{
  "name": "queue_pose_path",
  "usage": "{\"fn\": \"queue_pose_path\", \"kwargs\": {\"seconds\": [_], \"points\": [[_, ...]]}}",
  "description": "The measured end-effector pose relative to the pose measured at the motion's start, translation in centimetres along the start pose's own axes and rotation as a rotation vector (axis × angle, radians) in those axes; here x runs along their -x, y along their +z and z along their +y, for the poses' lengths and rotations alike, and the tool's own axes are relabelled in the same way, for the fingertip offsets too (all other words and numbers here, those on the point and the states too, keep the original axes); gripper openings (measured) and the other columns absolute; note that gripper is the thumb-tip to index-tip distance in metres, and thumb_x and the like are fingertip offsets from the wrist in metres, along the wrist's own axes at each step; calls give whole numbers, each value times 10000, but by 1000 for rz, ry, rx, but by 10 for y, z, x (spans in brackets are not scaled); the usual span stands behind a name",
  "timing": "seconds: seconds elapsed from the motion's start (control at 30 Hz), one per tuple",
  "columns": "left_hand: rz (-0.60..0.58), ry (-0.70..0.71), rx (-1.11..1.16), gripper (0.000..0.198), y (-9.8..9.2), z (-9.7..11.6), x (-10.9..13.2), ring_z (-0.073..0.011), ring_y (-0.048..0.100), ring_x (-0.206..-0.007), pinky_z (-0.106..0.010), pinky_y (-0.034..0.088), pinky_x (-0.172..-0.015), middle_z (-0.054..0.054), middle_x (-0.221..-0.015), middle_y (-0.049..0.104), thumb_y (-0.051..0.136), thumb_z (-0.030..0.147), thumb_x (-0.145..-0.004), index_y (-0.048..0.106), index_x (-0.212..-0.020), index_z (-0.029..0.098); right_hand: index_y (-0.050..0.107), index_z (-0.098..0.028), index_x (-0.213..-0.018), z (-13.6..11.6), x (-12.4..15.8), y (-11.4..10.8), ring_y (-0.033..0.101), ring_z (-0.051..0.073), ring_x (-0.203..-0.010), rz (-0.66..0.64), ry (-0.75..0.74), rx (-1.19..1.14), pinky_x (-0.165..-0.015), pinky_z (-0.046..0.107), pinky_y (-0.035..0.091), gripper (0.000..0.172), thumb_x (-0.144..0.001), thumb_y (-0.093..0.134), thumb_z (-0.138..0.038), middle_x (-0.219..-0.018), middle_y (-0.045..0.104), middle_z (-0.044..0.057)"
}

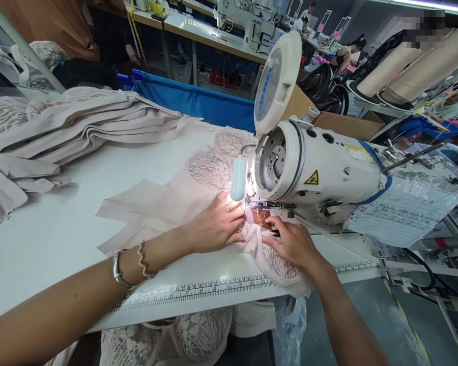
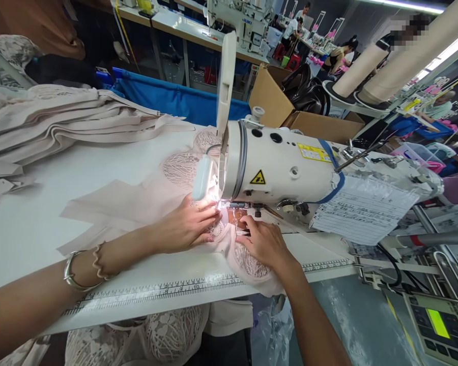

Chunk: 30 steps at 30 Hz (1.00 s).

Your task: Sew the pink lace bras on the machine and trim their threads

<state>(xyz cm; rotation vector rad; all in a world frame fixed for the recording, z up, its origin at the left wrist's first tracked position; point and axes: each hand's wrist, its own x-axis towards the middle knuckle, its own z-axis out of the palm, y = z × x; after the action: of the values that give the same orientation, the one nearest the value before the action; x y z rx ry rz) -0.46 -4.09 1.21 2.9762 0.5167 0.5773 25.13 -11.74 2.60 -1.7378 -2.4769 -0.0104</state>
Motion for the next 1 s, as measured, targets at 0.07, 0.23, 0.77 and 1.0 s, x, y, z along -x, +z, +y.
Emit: {"fn": "queue_pose_path", "kwargs": {"seconds": [0.07,0.23,0.77,1.0], "points": [[16,-4,0,509,0,0,0,-313,605,-1090,-540,224,-1076,-124,-1039,690,307,499,-1071,653,-1090,126,678,-196,-1167,0,7,5,642,168,-673,95,-90,31,-611,265,392,319,-886,546,-125,-786,746,7],[-3,22,-21,482,-1,2,1,-299,622,-1014,-524,255,-1046,-123,-994,681,332,467,-1070,657,-1078,112,709,-228,-1242,1,8,12,473,131,-551,214,-286,92,-569,267,325,626,-745,448,49,-623,586,-29],[-9,-57,-1,512,0,-6,0,-329,617,-1090,-616,179,-1118,-154,-1168,691,353,537,-1049,622,-1224,139,711,-327,-1257,2,-20,11,600,155,-692,-6,-73,39,-615,268,384,571,-798,510,-54,-779,709,-4],[-18,-134,20,463,0,-8,-1,-284,632,-965,-658,156,-1142,-121,-1105,698,381,506,-1046,659,-1145,149,648,-347,-1335,8,-32,19,641,165,-857,-68,-32,-133,-769,255,483,563,-865,505,-73,-944,737,2]]}}
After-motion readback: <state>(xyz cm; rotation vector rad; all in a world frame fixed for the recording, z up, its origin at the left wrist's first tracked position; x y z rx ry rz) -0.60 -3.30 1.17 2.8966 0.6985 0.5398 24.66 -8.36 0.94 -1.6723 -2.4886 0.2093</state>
